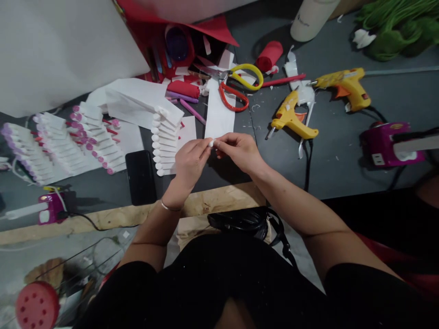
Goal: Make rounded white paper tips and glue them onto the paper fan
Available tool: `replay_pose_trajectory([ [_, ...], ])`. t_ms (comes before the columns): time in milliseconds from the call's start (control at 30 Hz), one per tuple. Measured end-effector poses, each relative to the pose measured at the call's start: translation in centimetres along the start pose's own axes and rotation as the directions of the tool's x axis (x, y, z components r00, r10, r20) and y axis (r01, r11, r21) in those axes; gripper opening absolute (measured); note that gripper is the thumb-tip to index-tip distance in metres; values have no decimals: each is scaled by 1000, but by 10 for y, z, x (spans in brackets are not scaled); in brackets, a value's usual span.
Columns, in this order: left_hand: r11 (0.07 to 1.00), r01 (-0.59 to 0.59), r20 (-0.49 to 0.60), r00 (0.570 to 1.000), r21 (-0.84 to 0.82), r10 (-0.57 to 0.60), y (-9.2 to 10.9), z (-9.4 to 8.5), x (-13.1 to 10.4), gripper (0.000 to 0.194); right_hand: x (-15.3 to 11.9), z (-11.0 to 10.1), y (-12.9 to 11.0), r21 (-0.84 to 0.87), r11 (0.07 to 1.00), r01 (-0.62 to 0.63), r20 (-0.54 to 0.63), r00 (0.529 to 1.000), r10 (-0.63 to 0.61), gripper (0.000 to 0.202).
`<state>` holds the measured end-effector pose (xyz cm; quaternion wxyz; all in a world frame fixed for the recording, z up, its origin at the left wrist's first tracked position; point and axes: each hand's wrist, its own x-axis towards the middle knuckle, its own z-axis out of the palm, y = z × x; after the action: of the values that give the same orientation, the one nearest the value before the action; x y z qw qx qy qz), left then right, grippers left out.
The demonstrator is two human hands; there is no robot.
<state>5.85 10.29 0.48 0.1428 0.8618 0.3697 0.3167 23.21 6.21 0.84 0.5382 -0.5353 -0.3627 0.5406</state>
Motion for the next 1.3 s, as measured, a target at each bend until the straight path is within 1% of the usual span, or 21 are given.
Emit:
replay_pose_trajectory([
  [67,1000,11,14,1000,22,-11,1,1,-1,33,1,-2,1,-19,1000,-5,16,1000,5,43],
  [167,999,54,-4,999,-4,-54,0,0,0,32,3,-5,3,22,999,-34,89,996,32,43],
  [233,989,118,-19,993,-84,-120,-1,-2,2,27,4,-6,4,61,997,-42,146,989,32,43],
  [300,959,198,-11,979,-201,-205,-3,-4,5,22,4,-7,4,83,996,-38,173,985,23,43],
  [367,911,266,18,961,-316,-275,-3,-5,6,19,4,-7,2,71,997,-22,153,988,11,41],
  [433,864,307,50,948,-399,-313,-2,-5,7,20,3,-6,-1,38,999,5,110,994,-9,39],
  [500,836,323,74,943,-443,-325,-1,-4,7,20,2,-5,-3,3,1000,29,71,997,-29,39],
  [567,834,323,78,943,-446,-324,2,-3,6,19,1,-4,-4,-14,999,35,46,998,-34,40],
  [667,878,303,62,951,-369,-303,4,-4,5,17,0,-3,-2,0,1000,17,27,999,-17,43],
  [733,926,256,41,966,-278,-255,4,-4,3,17,0,-2,0,12,1000,8,36,999,-9,44],
  [833,985,113,-9,993,-131,-115,3,-3,1,20,2,-1,4,18,1000,7,39,999,-8,45],
  [900,999,25,-25,999,-42,-26,2,-1,0,25,4,-1,5,21,1000,7,24,1000,-8,46],
  [967,999,-24,-13,1000,43,25,2,1,-1,27,5,-2,5,1,1000,14,11,1000,-14,48],
  [1067,986,-68,14,998,153,67,1,3,-1,27,4,-2,5,-93,994,58,14,998,-57,50],
  [1167,971,-94,22,996,219,91,2,6,-2,26,2,-2,7,-199,974,106,38,994,-100,49],
  [1233,972,-78,33,997,223,73,3,7,-3,26,1,-3,8,-242,963,115,46,993,-107,48],
  [1300,983,-56,44,998,174,49,4,7,-3,26,2,-3,10,-234,967,104,43,994,-97,46],
])
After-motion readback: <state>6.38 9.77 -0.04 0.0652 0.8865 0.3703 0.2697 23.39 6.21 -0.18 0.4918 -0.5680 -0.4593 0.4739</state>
